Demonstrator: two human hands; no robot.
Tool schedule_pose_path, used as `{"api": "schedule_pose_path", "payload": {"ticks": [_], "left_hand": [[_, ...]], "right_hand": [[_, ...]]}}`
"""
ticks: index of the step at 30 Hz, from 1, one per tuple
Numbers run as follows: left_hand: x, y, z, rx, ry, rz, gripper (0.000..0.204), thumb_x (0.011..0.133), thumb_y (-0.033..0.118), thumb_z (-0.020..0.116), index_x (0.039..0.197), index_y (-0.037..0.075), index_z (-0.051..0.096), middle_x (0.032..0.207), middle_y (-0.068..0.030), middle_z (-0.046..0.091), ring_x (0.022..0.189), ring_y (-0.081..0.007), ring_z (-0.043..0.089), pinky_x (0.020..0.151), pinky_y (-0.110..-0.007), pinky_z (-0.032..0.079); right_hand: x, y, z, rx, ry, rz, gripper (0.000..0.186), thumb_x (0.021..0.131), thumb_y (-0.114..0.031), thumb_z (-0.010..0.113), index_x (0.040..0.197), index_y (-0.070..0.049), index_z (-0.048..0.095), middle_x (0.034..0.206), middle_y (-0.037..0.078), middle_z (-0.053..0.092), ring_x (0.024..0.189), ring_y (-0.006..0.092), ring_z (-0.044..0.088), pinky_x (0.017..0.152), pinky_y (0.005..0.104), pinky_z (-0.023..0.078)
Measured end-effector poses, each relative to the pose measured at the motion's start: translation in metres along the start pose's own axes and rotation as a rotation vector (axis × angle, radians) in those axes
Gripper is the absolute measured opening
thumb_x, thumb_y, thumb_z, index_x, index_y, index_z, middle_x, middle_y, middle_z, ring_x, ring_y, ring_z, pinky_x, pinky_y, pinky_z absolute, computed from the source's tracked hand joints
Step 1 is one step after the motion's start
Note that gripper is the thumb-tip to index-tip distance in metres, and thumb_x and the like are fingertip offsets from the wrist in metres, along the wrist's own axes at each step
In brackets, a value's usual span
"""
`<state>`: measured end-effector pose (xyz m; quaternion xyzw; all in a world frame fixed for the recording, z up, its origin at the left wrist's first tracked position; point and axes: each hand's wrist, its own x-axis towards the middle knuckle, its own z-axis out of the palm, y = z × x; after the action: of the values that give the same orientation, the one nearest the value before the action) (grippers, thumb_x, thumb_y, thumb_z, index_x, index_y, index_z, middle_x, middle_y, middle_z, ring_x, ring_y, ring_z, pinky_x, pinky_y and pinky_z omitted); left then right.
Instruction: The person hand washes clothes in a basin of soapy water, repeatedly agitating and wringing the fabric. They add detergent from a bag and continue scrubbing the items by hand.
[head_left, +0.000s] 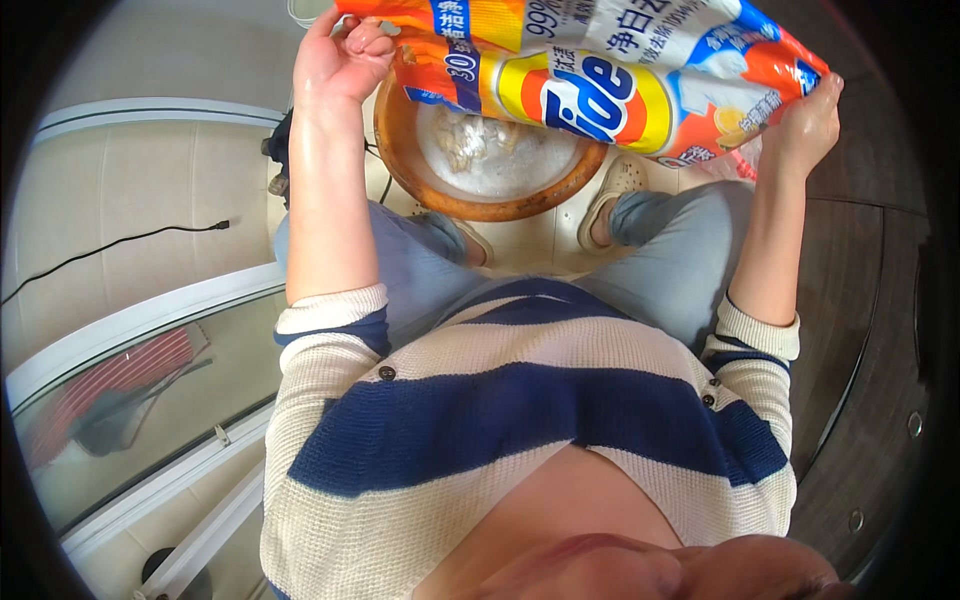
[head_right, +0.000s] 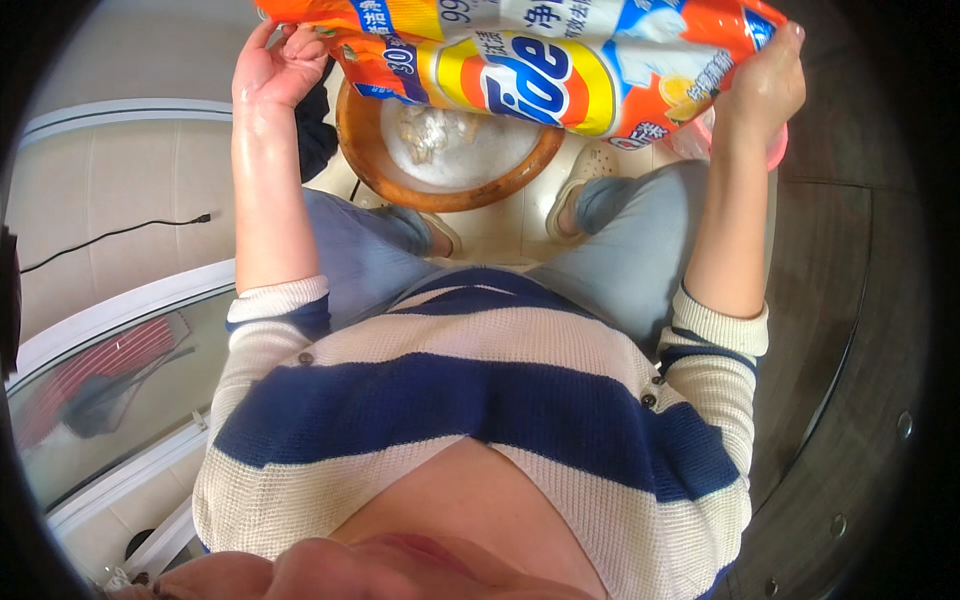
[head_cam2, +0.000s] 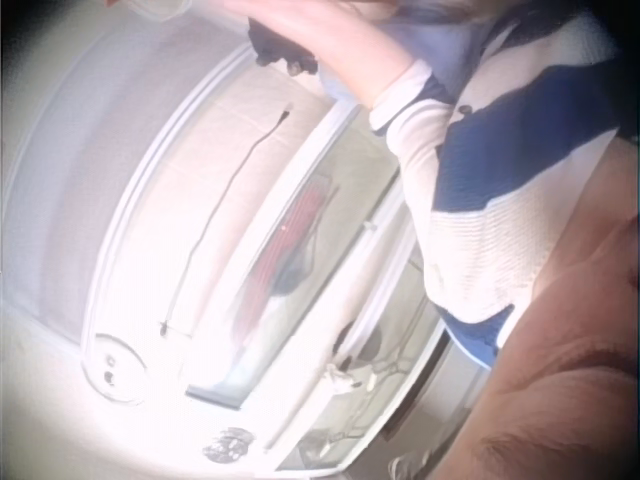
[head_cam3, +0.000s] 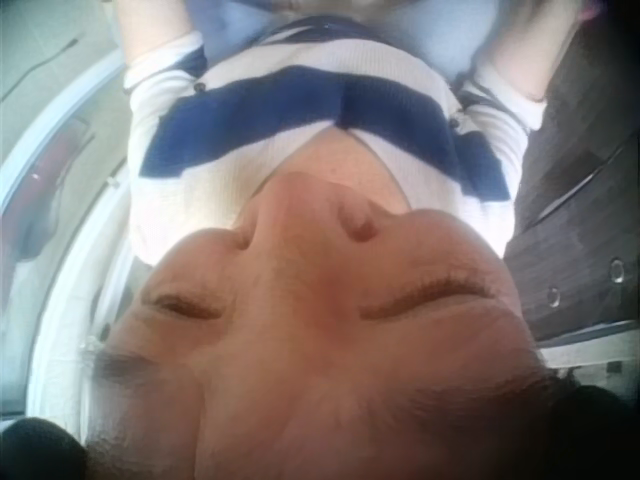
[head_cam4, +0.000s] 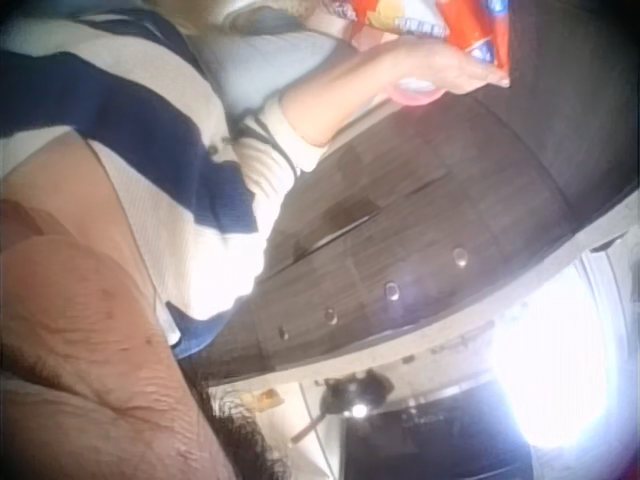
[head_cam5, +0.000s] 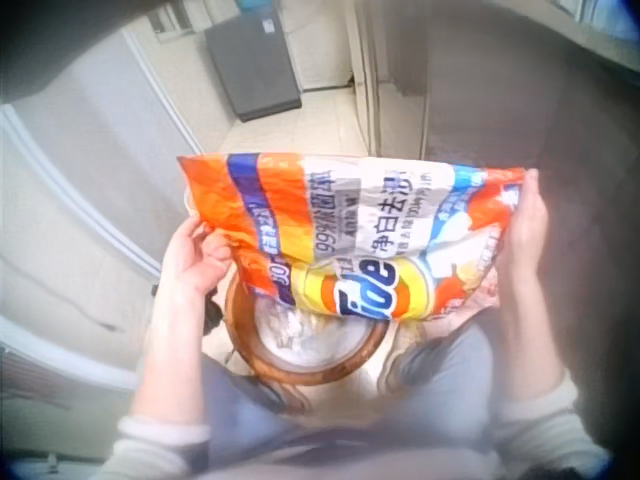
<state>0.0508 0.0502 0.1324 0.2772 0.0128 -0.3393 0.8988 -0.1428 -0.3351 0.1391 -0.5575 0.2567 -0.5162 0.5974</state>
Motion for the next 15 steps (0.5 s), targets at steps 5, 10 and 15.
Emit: {"api": "schedule_pose_path", "payload": {"ticks": [5,10,15], "left_hand": [[0.008,-0.006,0.07,0.198,0.047,0.096,0.019,0.091,0.022,0.053,0.087,0.004,0.055,0.059,-0.0039,0.046,0.051,-0.016,0.044,0.043,-0.024,0.032],[-0.012,-0.036,0.162,0.386,0.104,0.231,0.022,0.09,0.025,0.055,0.078,0.008,0.048,0.054,-0.0008,0.037,0.049,-0.0155,0.043,0.043,-0.024,0.031],[0.025,0.013,0.202,0.39,-0.239,0.165,0.027,0.089,0.028,0.059,0.071,0.012,0.046,0.054,0.0018,0.033,0.047,-0.0119,0.037,0.041,-0.022,0.027]], "right_hand": [[0.001,0.005,-0.016,0.065,0.128,0.075,0.044,0.099,-0.036,0.043,0.1,0.006,0.058,0.092,0.012,0.065,0.079,0.0191,0.064,0.072,0.0313,0.053],[0.005,0.02,-0.044,0.134,0.251,0.204,0.05,0.1,-0.038,0.036,0.108,0.007,0.056,0.103,0.016,0.064,0.088,0.026,0.065,0.075,0.0349,0.054],[-0.016,-0.017,-0.037,0.265,0.334,0.4,0.054,0.1,-0.04,0.031,0.117,0.006,0.052,0.112,0.017,0.061,0.096,0.0302,0.063,0.079,0.0397,0.055]]}}
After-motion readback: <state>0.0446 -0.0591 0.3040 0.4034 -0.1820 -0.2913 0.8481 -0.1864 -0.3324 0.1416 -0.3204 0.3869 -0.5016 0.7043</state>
